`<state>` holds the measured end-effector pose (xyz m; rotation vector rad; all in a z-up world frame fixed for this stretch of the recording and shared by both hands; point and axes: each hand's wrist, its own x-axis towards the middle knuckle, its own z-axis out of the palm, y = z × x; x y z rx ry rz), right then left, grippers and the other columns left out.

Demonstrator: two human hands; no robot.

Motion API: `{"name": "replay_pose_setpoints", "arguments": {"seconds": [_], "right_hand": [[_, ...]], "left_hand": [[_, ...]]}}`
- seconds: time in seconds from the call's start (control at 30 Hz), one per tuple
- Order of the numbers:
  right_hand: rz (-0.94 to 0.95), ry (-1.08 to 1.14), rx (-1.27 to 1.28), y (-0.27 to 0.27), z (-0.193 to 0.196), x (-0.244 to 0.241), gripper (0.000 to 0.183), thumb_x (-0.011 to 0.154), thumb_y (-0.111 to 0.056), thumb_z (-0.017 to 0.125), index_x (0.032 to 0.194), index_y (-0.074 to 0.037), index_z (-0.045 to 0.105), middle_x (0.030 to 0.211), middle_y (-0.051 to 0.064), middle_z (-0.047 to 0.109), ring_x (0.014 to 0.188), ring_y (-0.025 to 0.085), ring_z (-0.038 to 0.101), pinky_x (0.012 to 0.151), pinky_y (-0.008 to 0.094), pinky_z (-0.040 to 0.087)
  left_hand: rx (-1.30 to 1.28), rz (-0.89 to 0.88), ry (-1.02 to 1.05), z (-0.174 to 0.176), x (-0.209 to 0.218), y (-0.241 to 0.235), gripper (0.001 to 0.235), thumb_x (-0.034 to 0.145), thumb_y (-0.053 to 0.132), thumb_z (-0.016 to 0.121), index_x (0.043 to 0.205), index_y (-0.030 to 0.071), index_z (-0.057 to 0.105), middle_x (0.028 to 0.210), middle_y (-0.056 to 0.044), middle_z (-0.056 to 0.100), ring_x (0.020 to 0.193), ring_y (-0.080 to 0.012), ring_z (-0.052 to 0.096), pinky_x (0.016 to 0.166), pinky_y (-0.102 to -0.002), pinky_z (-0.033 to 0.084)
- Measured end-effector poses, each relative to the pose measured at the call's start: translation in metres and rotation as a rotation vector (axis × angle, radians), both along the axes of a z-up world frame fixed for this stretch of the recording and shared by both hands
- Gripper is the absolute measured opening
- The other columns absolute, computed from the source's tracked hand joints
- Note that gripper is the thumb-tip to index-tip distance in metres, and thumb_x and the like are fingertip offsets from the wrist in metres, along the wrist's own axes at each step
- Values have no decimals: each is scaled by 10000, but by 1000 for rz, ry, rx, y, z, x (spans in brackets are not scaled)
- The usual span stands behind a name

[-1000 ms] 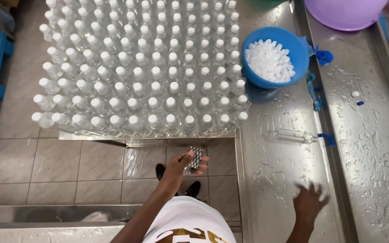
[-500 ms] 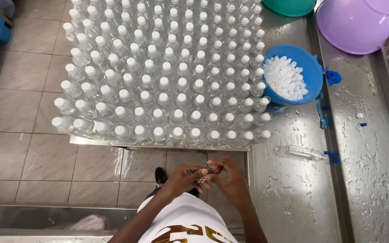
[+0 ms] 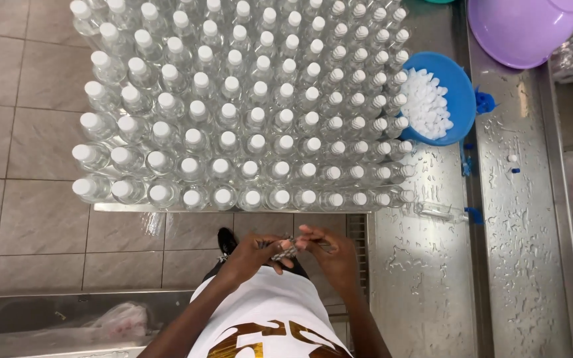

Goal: The person places white bottle caps onto a large array of clear plastic bottles arranged on a metal table. They pick caps from a blue bowl and screw them onto the bottle openings by hand, working systematically across the rows.

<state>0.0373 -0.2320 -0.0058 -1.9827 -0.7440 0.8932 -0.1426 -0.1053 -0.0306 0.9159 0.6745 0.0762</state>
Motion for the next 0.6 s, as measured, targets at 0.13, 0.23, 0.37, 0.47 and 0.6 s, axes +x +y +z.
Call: {"name": "replay_pose_setpoints", "arguments": {"seconds": [0.13, 0.23, 0.37, 0.47, 0.6], "right_hand": [[7, -74, 176, 15, 0, 19, 301, 914, -56, 869, 1213, -86, 862, 955, 162, 889, 911, 215, 831, 870, 413, 674], [20, -176, 219, 40, 8, 38, 222, 992, -104, 807, 1210, -106, 849, 1016, 150, 881, 965, 230, 821, 903, 445, 652], [87, -238, 161, 80, 9, 48, 192, 1077, -188, 728, 1229, -139, 835, 1140, 88, 865, 1131, 249, 795, 1069, 466, 575], [206, -301, 84, 82, -8, 55, 240, 1100, -181, 678, 1284, -110, 815, 1193, 180, 834, 1191, 399, 755, 1064, 559, 555], [277, -331, 34, 66, -8, 66, 255, 1113, -227, 667, 1302, -165, 827, 1210, 138, 840, 1194, 369, 759, 1073, 531, 563]], "left_hand": [[-30, 116, -80, -27, -7, 2, 475, 1075, 247, 697, 1364, -129, 711, 1083, -350, 815, 886, -368, 850, 697, -362, 738], [-5, 198, -34, -33, -7, 6, 537, 1064, 312, 714, 1402, -104, 685, 992, -331, 830, 807, -335, 859, 565, -299, 674], [15, 294, -1, -29, -10, 9, 506, 1075, 279, 690, 1406, -103, 692, 965, -327, 842, 765, -298, 861, 503, -296, 635], [26, 328, 29, -26, -12, 7, 518, 1081, 309, 677, 1403, -97, 699, 977, -330, 845, 752, -307, 857, 574, -343, 657], [22, 390, 51, -25, -12, 0, 504, 1067, 320, 693, 1382, -70, 739, 989, -323, 855, 773, -327, 863, 650, -374, 676]]}}
